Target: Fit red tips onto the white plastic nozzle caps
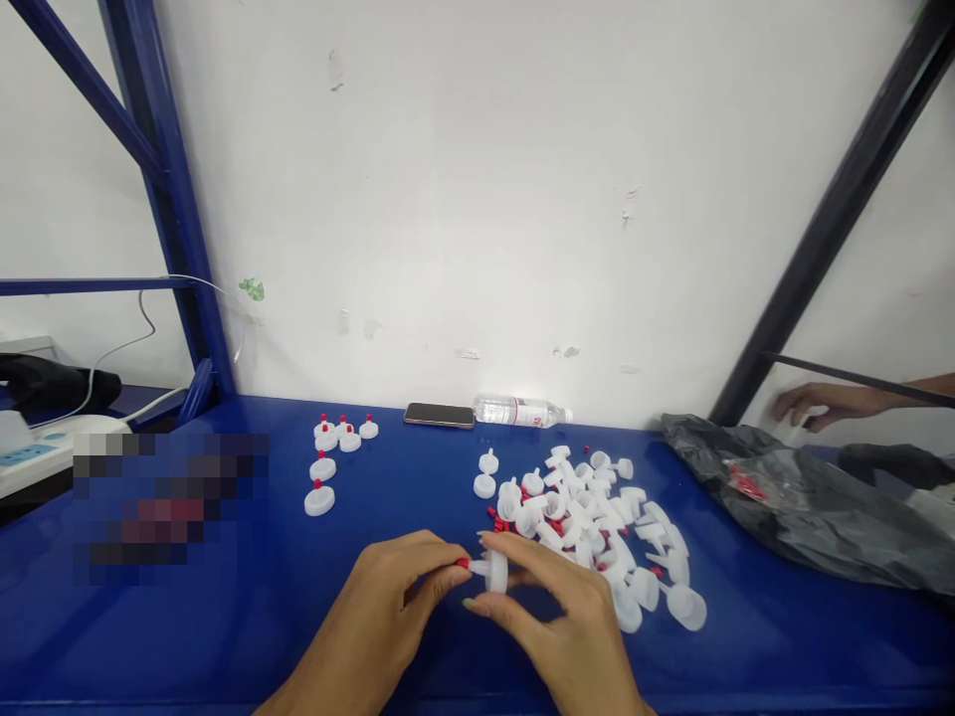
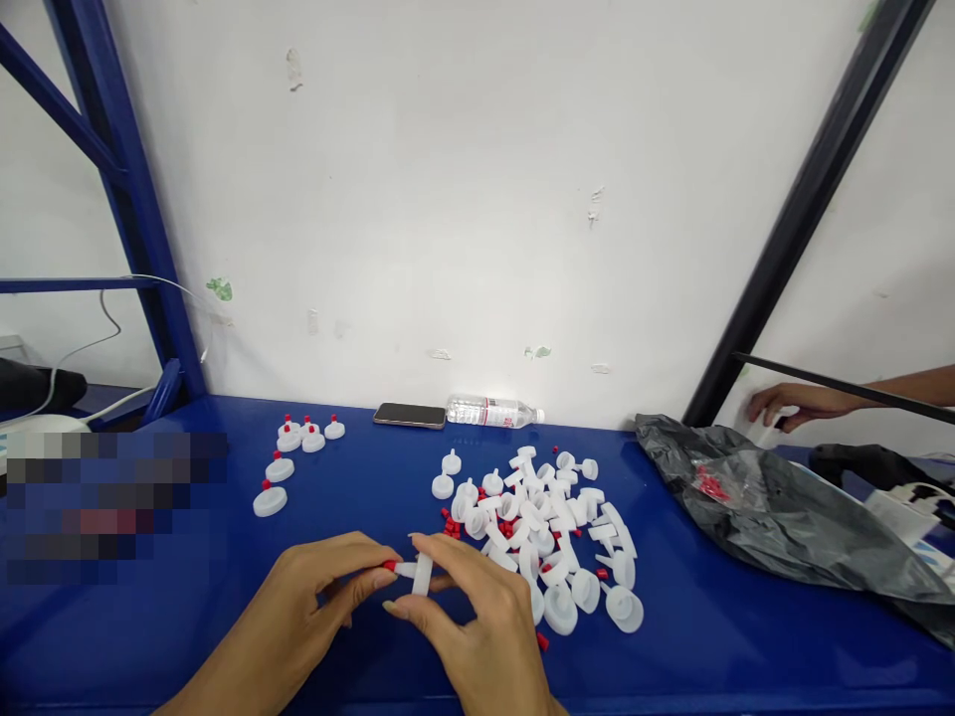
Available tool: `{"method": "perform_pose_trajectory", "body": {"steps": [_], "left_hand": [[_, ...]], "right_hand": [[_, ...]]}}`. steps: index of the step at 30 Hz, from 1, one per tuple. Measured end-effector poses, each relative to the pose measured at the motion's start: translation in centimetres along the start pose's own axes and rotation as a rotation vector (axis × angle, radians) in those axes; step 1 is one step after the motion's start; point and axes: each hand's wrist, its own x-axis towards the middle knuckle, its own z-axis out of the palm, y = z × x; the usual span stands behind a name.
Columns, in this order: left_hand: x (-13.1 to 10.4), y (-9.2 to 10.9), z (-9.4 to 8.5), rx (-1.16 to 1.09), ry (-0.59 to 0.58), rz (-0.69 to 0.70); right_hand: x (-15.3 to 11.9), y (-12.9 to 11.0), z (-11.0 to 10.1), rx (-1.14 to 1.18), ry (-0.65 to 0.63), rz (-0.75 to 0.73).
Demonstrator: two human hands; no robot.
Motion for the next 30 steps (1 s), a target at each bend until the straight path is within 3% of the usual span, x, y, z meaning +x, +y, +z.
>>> {"method": "perform_pose_trajectory", "body": {"steps": [5,8,12,15,22,30], "left_hand": [[-0.3,-0.8,0.1,0.339,0.066,0.360],[-0.3,-1.0,0.4,0.468,0.123,0.492],[-0.4,-0.9,0.6,0.469,0.179,0.585],[-0.4,-0.6,0.5,0.355,0.125,0.516],[-0.6,1.4,0.2,-0.065,0.049,0.070],[-0.9,1.3,0.1,0.055,0.055,0.051]], "right_hand": [[-0.2,0.1,-0.3,-0.029,-0.029,0.066],[-0.3,0.2,-0.4,-0.007,-0.077,0.135],[-0.4,0.3,-0.5,0.070,-0.149,0.217],[-0.3,0.4,-0.7,0.169,-0.188,0.271],[-0.3,0.6,-0.5,0.228,-0.211,0.279],[-0.8,1.3,-0.1,-0.004,-0.206,0.147]]}}
